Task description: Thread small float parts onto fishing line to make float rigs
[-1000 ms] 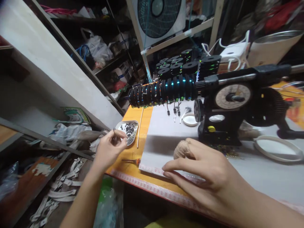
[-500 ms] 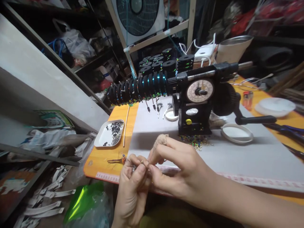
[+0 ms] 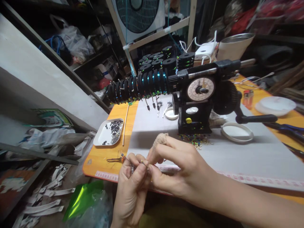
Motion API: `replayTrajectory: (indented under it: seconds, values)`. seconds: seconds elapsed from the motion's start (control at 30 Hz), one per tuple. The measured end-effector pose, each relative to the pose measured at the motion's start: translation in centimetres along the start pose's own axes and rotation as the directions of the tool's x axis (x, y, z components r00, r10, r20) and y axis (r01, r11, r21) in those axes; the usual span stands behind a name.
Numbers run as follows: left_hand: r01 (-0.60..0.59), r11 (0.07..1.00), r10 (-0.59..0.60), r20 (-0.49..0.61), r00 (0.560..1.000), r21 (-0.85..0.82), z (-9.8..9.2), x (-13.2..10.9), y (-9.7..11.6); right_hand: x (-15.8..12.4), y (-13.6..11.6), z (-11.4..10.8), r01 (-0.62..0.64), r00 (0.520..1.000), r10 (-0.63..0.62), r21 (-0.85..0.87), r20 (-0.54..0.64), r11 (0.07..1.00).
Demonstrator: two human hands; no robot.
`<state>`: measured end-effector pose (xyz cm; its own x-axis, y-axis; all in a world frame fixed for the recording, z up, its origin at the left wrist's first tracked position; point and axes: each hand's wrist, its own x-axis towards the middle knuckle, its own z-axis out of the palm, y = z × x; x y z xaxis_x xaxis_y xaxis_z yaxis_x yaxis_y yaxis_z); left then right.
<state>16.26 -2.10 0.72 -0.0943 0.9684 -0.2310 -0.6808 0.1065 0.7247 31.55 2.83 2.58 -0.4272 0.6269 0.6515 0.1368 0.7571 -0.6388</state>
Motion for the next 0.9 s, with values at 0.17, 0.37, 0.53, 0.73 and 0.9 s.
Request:
replayTrajectory:
  seconds: [0.17,0.37,0.53,0.73,0.9]
  values:
    - [-0.193,0.97,0.196,-0.002,0.981,0.145,-0.6,0.1,-0.5,0.2,0.2,-0.3,0.0,1.0,0.0,0.007,0.025,1.0]
    - [-0.474,0.775,0.523,-0.003,0.852,0.419,-0.3,-0.4,-0.9,0.8,0.2,-0.9,-0.023,0.996,0.02,0.038,0.087,0.999]
    - [-0.494,0.743,0.516,0.083,0.853,0.453,-0.1,0.1,-0.5,1.1,-0.5,-1.1,-0.089,0.994,0.081,0.11,0.079,0.99]
    - [-0.387,0.91,0.358,0.187,0.915,0.149,-0.2,0.3,0.0,1.2,-0.3,-1.5,0.087,0.989,-0.089,0.019,0.121,0.996]
    - [-0.242,0.916,0.166,0.247,0.955,0.32,-1.1,0.2,0.9,0.9,0.3,-3.3,0.513,0.856,-0.487,-0.405,0.176,0.756]
